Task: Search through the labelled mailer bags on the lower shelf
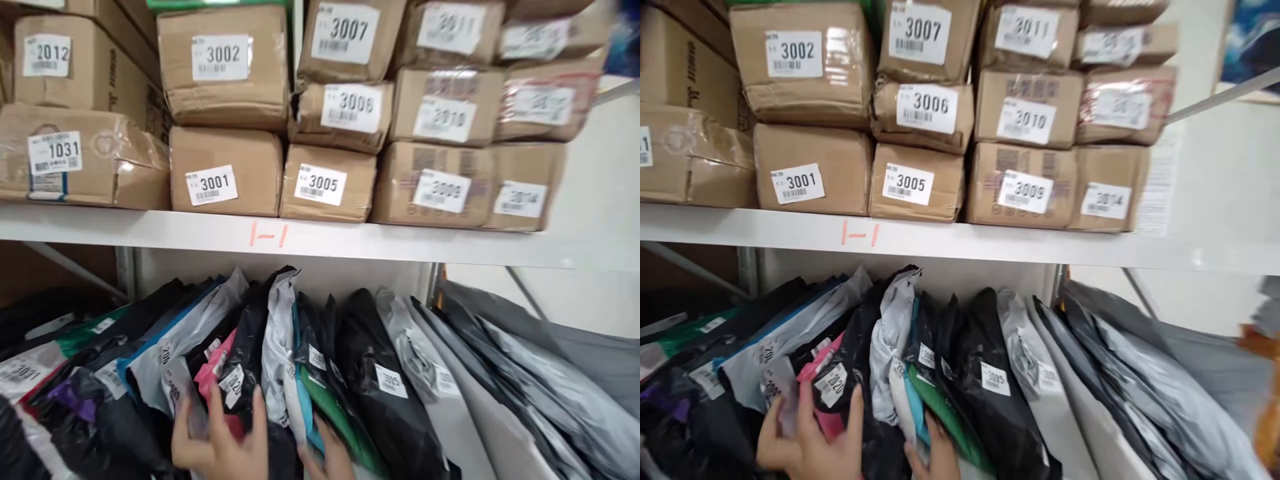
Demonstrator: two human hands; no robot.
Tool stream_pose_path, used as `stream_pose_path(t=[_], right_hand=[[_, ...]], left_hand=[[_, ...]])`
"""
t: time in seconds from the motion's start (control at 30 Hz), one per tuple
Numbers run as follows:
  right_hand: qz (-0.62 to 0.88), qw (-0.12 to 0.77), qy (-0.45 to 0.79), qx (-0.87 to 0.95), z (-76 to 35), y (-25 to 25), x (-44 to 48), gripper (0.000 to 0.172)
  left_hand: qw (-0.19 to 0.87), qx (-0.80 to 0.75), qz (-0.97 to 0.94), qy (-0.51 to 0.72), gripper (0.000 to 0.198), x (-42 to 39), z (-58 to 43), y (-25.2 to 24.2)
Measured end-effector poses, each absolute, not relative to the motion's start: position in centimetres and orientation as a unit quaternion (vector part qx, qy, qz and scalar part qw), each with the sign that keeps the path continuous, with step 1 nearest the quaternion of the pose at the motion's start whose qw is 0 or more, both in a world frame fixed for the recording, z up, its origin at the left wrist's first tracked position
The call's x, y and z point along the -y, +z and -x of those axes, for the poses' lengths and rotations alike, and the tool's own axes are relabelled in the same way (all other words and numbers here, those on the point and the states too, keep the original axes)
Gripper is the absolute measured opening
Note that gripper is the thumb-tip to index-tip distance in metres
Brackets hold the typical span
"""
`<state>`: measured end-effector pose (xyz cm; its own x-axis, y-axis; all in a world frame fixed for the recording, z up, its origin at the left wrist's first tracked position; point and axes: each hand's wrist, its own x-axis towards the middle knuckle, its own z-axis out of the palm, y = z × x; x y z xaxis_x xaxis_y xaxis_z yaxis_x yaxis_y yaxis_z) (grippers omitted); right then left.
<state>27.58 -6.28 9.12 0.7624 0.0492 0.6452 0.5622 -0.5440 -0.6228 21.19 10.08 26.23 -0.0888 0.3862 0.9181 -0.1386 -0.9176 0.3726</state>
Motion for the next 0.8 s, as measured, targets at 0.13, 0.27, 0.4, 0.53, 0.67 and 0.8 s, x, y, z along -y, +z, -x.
stream_pose_path(t=[0.13,0.27,0.4,0.53,0.67,0.8], right_hand=[[0.787,0.475,-0.382,0.098,-23.9,6.8,10.6,0.033],[0.798,0.465,-0.371,0.100,-22.6,8.4,13.7,0.058],[0.762,0.520,-0.387,-0.020,-22.7,12.9,15.1,0.044],[0.775,0.515,-0.367,-0.006,-22.4,14.3,16.1,0.046],[0.828,0.491,-0.253,0.093,-21.9,13.1,16.0,0.055],[0.845,0.488,-0.182,0.121,-22.2,12.4,14.0,0.069]], left_hand=[[0.401,0.036,-0.744,0.533,0.062,-1.0,-19.9,22.2],[0.538,-0.066,-0.765,0.347,0.080,5.3,-21.7,21.2],[0.536,-0.084,-0.753,0.372,0.083,7.6,-23.3,23.0],[0.534,-0.090,-0.745,0.389,0.068,7.8,-25.6,24.5],[0.540,-0.129,-0.743,0.374,0.058,6.0,-27.9,25.3],[0.528,-0.082,-0.755,0.381,0.040,3.4,-26.6,25.4]])
